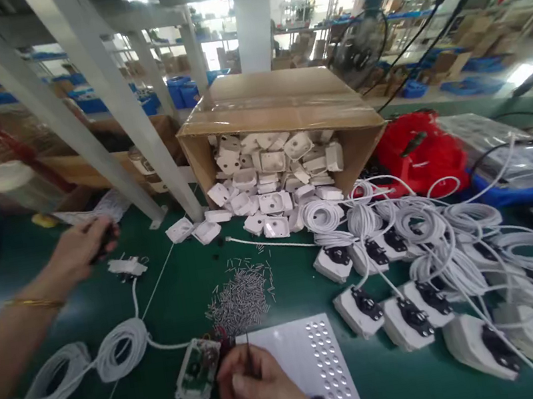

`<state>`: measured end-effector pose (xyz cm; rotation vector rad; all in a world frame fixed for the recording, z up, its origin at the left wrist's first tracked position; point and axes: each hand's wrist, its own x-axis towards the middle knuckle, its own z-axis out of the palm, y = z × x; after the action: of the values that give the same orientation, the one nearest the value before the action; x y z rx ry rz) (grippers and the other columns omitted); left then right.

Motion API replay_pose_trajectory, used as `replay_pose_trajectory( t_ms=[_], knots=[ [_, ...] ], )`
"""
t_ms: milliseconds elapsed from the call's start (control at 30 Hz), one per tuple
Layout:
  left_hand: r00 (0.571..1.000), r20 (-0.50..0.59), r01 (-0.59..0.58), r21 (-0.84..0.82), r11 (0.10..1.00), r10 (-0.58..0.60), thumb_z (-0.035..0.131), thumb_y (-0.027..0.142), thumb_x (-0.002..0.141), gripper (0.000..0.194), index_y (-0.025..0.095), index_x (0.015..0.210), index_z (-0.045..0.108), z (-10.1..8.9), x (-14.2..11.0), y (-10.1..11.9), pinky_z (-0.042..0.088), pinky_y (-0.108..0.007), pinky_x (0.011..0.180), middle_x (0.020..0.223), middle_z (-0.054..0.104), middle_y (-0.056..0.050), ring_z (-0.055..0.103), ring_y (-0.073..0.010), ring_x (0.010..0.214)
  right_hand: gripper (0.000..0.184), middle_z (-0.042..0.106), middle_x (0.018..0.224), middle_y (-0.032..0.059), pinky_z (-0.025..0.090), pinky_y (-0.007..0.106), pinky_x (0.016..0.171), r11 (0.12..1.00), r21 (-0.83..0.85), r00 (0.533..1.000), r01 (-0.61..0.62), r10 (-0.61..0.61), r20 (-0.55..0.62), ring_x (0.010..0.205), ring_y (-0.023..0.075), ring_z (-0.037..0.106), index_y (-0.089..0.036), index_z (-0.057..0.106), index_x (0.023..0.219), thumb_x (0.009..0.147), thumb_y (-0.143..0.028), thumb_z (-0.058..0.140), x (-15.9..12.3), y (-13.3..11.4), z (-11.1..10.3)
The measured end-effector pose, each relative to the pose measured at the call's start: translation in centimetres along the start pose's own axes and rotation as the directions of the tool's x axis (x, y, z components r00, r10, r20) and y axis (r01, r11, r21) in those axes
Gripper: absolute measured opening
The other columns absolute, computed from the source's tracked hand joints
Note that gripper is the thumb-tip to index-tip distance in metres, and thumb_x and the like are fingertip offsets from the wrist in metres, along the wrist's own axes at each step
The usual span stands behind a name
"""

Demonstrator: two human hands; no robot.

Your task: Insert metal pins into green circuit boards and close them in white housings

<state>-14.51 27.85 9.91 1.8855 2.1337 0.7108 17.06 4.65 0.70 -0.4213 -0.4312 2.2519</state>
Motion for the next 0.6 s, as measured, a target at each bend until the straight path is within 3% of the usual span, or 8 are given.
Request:
replay_pose_trajectory(
  t_ms=[100,167,267,400,600],
  knots=[
    [0.995,0.083,-0.067,0.053,0.996,0.063,0.039,0.047,0.091,0.039,0.015,0.092,0.062,4.9,-3.1,2.1,0.039,-0.021,0.047,0.072,0.065,-0.002,0.057,-0.0133,0.056,0.026,0.061,0.071,0.0007,0.012,0.013,0.033,1.0,-0.026,1.0,0.003,-0.002,0.005,0.036,-0.0018,0.016,-0.015,0.058,0.094,0.08,-0.034,0.07,-0.4,-0.2,0.3],
    [0.987,0.104,-0.134,0.108,0.985,0.123,0.049,0.048,0.086,0.035,0.018,0.091,0.065,7.9,-4.9,3.6,0.043,-0.025,0.056,0.08,0.067,-0.005,0.061,-0.0196,0.069,0.028,0.06,0.071,0.0002,0.012,0.013,0.032,0.998,-0.057,1.0,0.028,-0.028,0.0,0.036,-0.0018,0.015,-0.015,0.058,0.094,0.08,-0.036,0.07,-0.6,-0.4,0.3],
    [0.969,0.132,-0.231,0.186,0.955,0.208,0.054,0.049,0.083,0.031,0.022,0.094,0.066,10.9,-6.8,5.3,0.045,-0.031,0.067,0.095,0.065,-0.009,0.062,-0.0277,0.086,0.027,0.06,0.072,-0.0006,0.011,0.013,0.033,0.993,-0.09,0.996,0.077,-0.08,-0.028,0.037,-0.002,0.015,-0.015,0.058,0.093,0.079,-0.036,0.07,-0.8,-0.6,0.2],
    [0.951,0.154,-0.301,0.265,0.916,0.268,0.047,0.045,0.088,0.032,0.021,0.104,0.062,12.6,-8.6,6.2,0.045,-0.038,0.075,0.11,0.058,-0.015,0.058,-0.033,0.097,0.022,0.06,0.07,-0.0019,0.01,0.013,0.033,0.986,-0.098,0.989,0.133,-0.139,-0.05,0.037,-0.0017,0.014,-0.016,0.059,0.091,0.08,-0.032,0.069,-1.0,-0.7,0.1],
    [0.938,0.14,-0.345,0.323,0.881,0.316,0.041,0.044,0.091,0.039,0.018,0.116,0.055,12.7,-10.2,6.8,0.044,-0.043,0.085,0.121,0.05,-0.02,0.044,-0.037,0.115,0.021,0.06,0.069,-0.0021,0.01,0.014,0.033,0.981,-0.123,0.987,0.148,-0.155,-0.049,0.037,-0.0011,0.015,-0.016,0.059,0.09,0.08,-0.032,0.069,-0.9,-0.3,0.0]
  ],
)
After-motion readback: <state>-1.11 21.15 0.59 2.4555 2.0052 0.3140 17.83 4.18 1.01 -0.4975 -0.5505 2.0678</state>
